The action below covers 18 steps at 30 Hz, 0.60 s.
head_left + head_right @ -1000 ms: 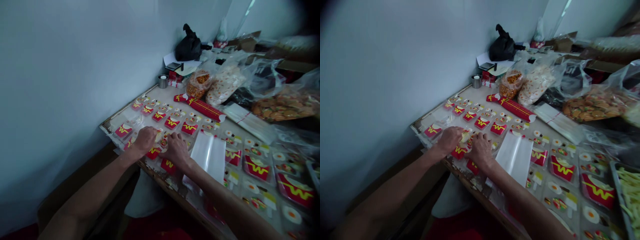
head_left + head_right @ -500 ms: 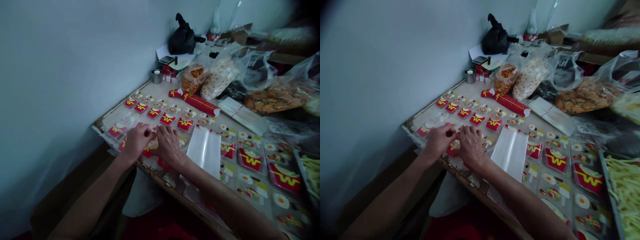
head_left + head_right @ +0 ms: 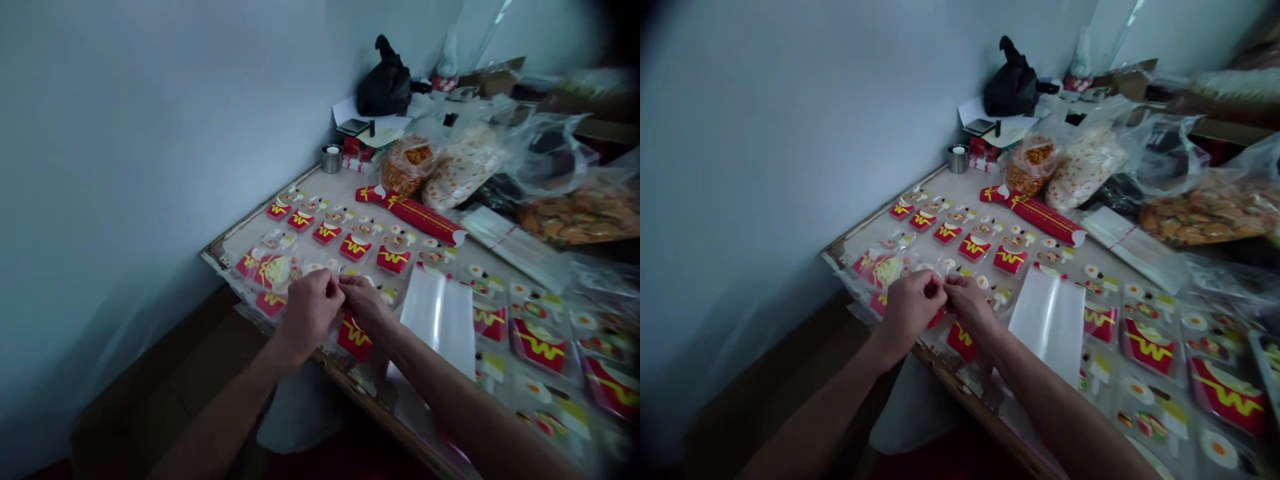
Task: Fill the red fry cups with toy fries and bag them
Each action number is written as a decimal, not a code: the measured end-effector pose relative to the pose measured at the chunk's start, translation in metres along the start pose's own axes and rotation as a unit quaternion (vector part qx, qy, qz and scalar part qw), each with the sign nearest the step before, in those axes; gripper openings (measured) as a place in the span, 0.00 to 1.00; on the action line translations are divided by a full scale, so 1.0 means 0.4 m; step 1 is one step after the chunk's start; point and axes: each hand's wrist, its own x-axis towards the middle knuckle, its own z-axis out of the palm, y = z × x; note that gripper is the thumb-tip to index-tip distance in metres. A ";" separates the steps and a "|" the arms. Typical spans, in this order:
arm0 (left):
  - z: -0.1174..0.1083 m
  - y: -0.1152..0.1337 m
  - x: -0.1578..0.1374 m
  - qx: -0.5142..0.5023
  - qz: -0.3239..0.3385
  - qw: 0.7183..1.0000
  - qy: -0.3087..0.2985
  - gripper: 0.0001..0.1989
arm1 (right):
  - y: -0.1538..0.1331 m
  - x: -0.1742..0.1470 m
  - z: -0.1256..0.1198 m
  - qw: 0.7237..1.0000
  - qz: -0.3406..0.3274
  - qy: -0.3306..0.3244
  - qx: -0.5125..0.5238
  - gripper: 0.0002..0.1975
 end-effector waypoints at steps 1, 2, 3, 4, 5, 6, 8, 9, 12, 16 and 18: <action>-0.014 -0.009 -0.010 -0.017 0.009 1.000 -0.001 0.04 | -0.007 0.011 0.010 1.000 -0.005 -0.027 -0.007 0.19; -0.037 -0.025 -0.017 -0.029 0.023 0.999 0.002 0.04 | -0.017 0.024 0.017 0.998 -0.007 -0.065 -0.019 0.18; -0.069 -0.047 -0.017 -0.028 0.044 0.999 0.006 0.06 | -0.032 0.039 0.023 0.993 -0.007 -0.110 -0.034 0.16; -0.108 -0.075 -0.012 -0.007 0.070 0.997 0.012 0.13 | -0.050 0.060 0.029 0.986 -0.005 -0.157 -0.051 0.15; -0.150 -0.106 0.000 0.036 0.098 0.994 0.017 0.24 | -0.070 0.086 0.038 0.978 -0.001 -0.200 -0.066 0.14; -0.192 -0.141 0.020 0.094 0.126 0.988 0.015 0.35 | -0.091 0.118 0.051 0.969 0.003 -0.236 -0.079 0.14; -0.266 -0.215 0.077 0.178 0.156 0.971 -0.036 0.50 | -0.133 0.199 0.096 0.957 0.008 -0.275 -0.093 0.16; -0.293 -0.254 0.113 0.195 0.155 0.966 -0.068 0.52 | -0.152 0.244 0.126 0.956 0.010 -0.277 -0.099 0.17; -0.333 -0.375 0.233 0.233 0.088 0.962 -0.108 0.51 | -0.201 0.368 0.213 0.973 -0.020 -0.183 -0.142 0.14; -0.325 -0.518 0.358 0.252 -0.063 0.959 -0.113 0.51 | -0.235 0.427 0.209 0.973 -0.123 -0.042 -0.189 0.09; -0.299 -0.551 0.377 0.234 -0.099 0.958 -0.132 0.49 | -0.242 0.395 0.133 0.963 -0.156 -0.045 -0.215 0.09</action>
